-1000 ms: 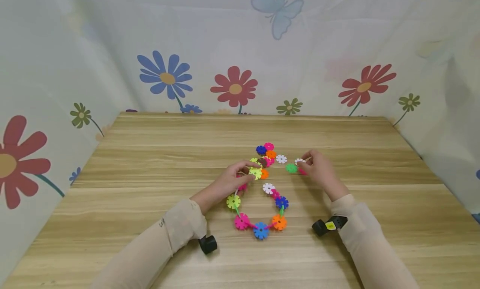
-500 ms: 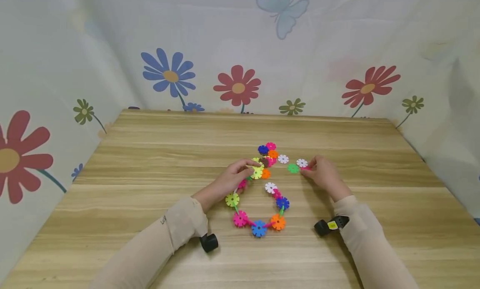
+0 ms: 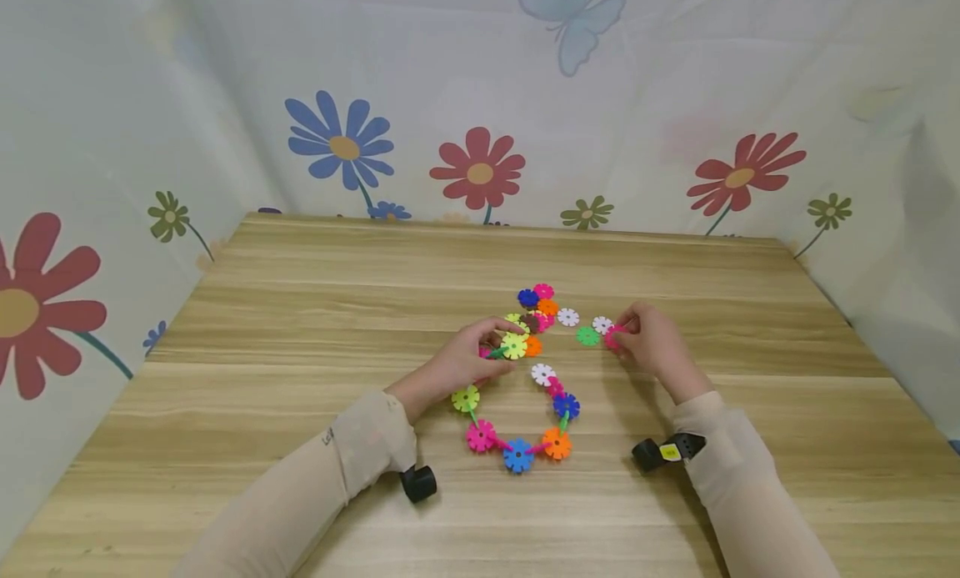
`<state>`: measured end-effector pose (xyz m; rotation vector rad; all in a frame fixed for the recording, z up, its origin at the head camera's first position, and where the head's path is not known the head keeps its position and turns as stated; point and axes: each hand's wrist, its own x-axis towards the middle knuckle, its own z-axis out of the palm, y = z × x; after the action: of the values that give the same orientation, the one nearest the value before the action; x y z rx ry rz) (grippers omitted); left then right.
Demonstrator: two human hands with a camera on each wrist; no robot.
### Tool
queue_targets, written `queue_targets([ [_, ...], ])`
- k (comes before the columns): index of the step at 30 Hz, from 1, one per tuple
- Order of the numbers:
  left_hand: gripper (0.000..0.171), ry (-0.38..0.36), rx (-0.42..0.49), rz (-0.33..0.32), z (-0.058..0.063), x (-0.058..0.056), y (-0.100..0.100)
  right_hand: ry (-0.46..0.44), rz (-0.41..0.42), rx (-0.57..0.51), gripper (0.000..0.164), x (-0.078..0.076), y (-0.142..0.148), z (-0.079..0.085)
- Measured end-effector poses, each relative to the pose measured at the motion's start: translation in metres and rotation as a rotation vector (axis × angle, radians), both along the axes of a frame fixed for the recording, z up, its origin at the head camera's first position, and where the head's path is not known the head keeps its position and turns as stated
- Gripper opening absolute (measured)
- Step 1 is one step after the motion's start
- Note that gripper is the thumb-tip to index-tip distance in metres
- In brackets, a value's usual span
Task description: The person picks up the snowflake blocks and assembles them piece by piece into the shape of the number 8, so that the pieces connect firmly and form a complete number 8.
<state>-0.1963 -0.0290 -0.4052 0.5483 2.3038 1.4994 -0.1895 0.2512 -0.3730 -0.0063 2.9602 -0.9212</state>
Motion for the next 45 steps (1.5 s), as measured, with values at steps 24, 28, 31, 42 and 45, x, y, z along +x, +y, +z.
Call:
queue_targets([
  [24, 0.044, -0.026, 0.062, -0.036, 0.000, -0.002, 0.000, 0.332, 0.356, -0.084, 0.007, 0.029, -0.066, -0.005],
  [28, 0.043, -0.051, 0.075, -0.035, 0.000, -0.002, 0.000, 0.356, 0.348, -0.056, 0.005, 0.032, -0.069, -0.006],
  [31, 0.042, -0.055, 0.074, -0.028, 0.001, -0.001, 0.000, 0.391, 0.353, -0.020, 0.006, 0.033, -0.071, -0.007],
  [42, 0.038, -0.124, 0.113, -0.010, -0.002, 0.003, 0.000, 0.478, 0.343, -0.126, 0.012, 0.035, -0.078, -0.019],
  [45, 0.039, -0.158, 0.127, -0.013, -0.001, 0.004, -0.001, 0.450, 0.325, -0.197, 0.009, 0.033, -0.079, -0.022],
])
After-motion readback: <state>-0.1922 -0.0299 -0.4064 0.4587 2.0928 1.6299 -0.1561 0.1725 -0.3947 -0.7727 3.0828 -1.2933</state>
